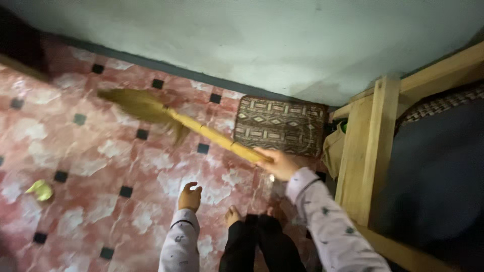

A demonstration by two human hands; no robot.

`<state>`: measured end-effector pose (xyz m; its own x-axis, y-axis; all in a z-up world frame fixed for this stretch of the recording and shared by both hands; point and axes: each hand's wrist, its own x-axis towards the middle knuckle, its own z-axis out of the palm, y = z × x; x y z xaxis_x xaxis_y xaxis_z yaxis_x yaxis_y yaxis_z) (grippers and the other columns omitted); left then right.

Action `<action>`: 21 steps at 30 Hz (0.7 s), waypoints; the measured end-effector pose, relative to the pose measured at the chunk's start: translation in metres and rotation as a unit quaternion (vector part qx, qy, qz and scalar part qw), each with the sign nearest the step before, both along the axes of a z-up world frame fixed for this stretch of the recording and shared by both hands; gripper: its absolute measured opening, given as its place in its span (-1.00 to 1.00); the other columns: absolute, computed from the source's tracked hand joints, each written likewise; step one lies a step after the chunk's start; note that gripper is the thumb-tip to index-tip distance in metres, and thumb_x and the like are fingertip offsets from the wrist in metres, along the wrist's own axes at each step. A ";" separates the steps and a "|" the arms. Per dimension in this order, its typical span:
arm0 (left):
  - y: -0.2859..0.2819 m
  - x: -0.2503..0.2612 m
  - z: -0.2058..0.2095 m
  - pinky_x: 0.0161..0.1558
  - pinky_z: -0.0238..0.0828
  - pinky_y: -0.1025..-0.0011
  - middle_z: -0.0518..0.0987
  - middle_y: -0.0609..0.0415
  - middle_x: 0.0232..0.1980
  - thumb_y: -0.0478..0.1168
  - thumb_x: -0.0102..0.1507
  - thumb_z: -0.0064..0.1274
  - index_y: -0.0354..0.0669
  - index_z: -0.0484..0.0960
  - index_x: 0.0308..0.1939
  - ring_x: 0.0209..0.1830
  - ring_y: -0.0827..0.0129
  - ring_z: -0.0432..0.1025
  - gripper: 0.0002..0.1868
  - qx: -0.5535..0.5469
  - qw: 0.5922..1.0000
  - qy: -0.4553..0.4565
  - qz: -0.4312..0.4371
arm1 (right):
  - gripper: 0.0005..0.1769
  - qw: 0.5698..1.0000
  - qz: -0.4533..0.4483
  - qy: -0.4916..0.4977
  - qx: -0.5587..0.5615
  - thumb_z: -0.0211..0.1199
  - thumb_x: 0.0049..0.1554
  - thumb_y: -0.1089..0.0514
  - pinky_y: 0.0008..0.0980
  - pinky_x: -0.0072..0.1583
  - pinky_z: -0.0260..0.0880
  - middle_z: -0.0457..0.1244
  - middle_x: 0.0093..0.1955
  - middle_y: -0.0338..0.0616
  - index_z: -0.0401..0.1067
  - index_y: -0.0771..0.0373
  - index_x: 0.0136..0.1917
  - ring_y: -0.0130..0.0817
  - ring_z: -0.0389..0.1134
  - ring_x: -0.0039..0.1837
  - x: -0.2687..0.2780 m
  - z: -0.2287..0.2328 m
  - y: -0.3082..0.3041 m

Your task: The person sweeps the floor with a broom, moving a rug and sweeping under furniture and behind a refrigerator.

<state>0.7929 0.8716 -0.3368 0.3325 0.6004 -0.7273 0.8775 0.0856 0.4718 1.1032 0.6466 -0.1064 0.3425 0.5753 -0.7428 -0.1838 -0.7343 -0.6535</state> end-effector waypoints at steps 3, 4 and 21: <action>-0.031 0.037 -0.057 0.06 0.48 0.23 0.73 -0.09 -0.12 0.00 0.15 0.15 0.04 0.63 0.16 -0.02 0.10 0.60 -0.51 0.033 0.998 -0.015 -0.059 | -0.28 0.973 0.069 -0.191 0.109 0.30 0.21 0.02 -0.35 0.03 0.46 0.36 0.15 0.00 0.15 0.09 0.57 -0.37 0.39 -0.04 0.056 -0.015 -0.038; -0.042 0.053 -0.082 0.06 0.48 0.23 0.73 -0.09 -0.12 0.00 0.15 0.15 0.04 0.63 0.16 -0.02 0.10 0.60 -0.51 0.031 0.998 -0.016 -0.061 | -0.25 0.925 0.105 -0.306 0.198 0.38 0.23 0.02 -0.26 0.20 0.42 0.27 0.38 0.15 0.14 0.22 0.56 -0.26 0.44 0.20 0.069 -0.031 -0.048; -0.067 0.234 -0.480 0.01 0.48 0.10 0.68 -0.17 -0.01 0.03 0.22 0.07 0.02 0.67 0.14 0.02 -0.08 0.55 -0.56 0.117 0.977 -0.073 -0.164 | -0.27 0.901 0.144 -0.406 -0.057 0.29 0.10 0.00 -0.14 0.04 0.43 0.39 0.14 -0.14 0.19 -0.11 0.52 -0.17 0.44 -0.01 0.167 -0.269 -0.025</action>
